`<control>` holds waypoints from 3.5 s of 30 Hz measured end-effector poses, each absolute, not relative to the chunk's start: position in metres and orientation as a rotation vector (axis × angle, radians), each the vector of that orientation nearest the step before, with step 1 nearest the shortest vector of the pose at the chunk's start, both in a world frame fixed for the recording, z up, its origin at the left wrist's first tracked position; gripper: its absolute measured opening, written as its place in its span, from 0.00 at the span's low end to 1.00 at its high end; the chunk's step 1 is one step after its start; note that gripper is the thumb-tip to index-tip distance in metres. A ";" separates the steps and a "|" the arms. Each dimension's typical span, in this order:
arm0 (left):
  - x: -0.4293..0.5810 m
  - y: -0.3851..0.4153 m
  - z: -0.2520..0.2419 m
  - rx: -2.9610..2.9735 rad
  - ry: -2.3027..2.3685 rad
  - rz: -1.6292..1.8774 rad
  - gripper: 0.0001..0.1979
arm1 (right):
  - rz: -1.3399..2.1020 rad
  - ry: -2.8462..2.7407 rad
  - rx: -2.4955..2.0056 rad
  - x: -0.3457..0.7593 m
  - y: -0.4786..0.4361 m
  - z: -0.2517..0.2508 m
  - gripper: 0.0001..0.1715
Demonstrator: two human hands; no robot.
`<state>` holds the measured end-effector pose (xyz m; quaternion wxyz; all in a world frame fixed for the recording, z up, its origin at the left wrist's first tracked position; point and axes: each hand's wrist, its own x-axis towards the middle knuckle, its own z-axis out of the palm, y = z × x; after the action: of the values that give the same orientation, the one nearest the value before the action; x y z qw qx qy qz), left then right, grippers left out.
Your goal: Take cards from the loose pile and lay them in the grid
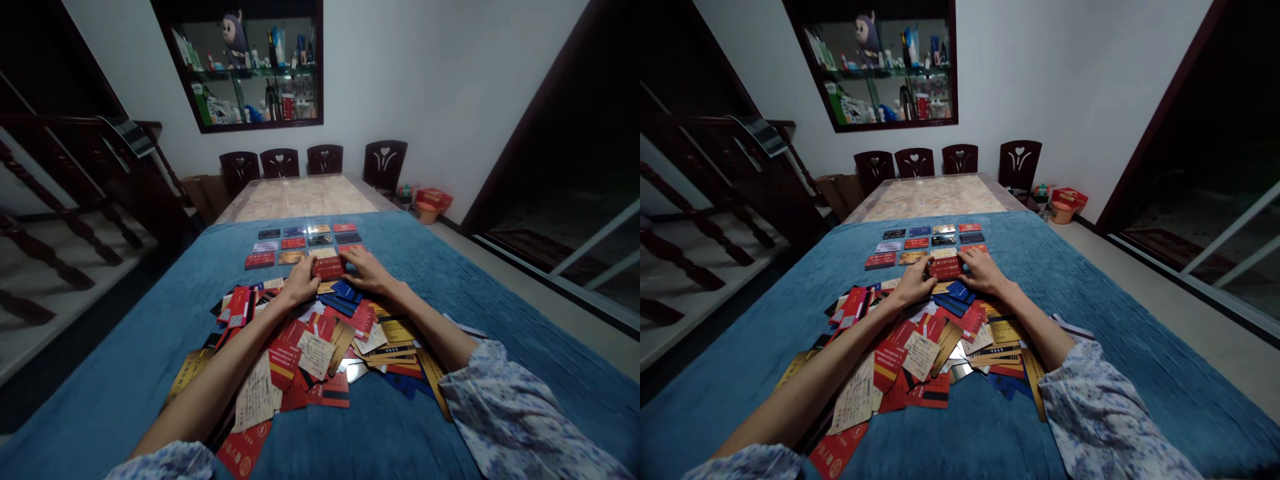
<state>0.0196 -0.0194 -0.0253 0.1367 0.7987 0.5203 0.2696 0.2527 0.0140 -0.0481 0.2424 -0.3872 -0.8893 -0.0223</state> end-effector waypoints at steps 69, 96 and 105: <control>-0.127 -0.002 0.012 2.423 1.830 0.523 0.16 | 0.106 -2.822 -1.051 0.089 0.059 0.018 0.12; -0.150 0.041 0.008 2.315 1.868 0.313 0.13 | 0.144 -2.926 -1.315 0.038 0.091 0.019 0.20; -0.154 0.049 0.005 2.281 1.847 0.251 0.13 | 0.235 -2.985 -1.412 0.028 0.091 0.023 0.25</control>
<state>-0.1535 0.0491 0.0051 0.0978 0.7707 0.6240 0.0848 0.0284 0.0914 0.0227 -0.0845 -0.4251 -0.8984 0.0707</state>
